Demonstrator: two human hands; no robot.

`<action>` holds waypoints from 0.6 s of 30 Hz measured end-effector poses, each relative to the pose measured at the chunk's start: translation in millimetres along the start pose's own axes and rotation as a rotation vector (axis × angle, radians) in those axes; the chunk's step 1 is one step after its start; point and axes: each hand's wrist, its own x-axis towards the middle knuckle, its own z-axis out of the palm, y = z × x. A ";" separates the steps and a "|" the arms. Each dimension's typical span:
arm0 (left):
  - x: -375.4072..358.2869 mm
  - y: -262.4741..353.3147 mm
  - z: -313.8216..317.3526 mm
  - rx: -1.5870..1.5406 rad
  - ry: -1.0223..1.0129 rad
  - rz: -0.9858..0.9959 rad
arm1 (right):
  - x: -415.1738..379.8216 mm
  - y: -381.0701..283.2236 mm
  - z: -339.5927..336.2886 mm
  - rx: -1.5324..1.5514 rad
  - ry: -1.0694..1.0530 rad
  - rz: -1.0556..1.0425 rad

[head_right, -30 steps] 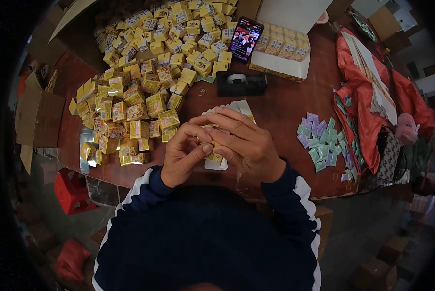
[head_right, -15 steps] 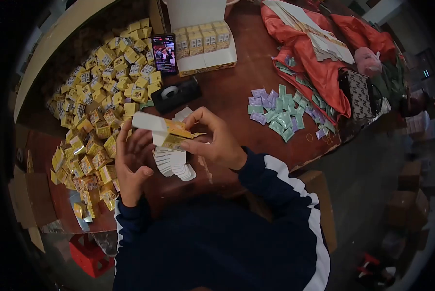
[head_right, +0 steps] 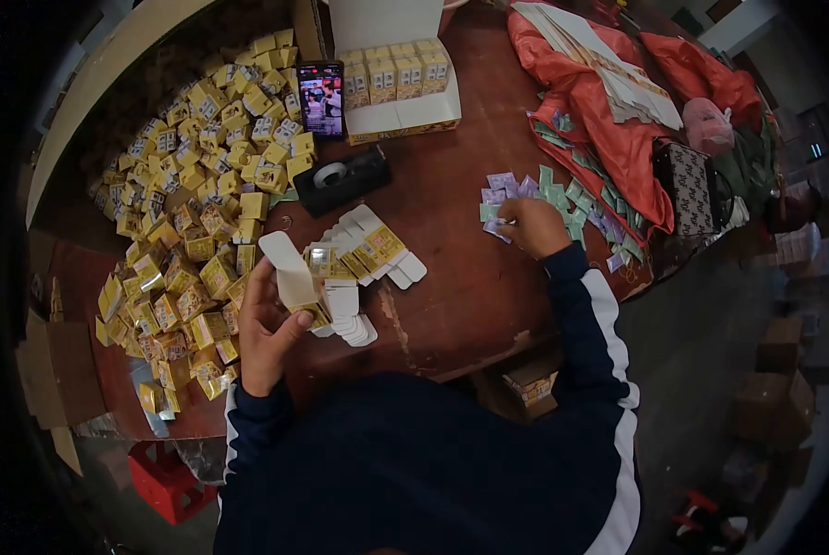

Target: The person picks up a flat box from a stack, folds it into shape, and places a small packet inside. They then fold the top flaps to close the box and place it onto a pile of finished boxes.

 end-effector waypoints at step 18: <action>2.8 -16.5 8.8 0.430 0.046 0.128 | -21.3 -166.5 -20.6 1.053 0.211 -0.122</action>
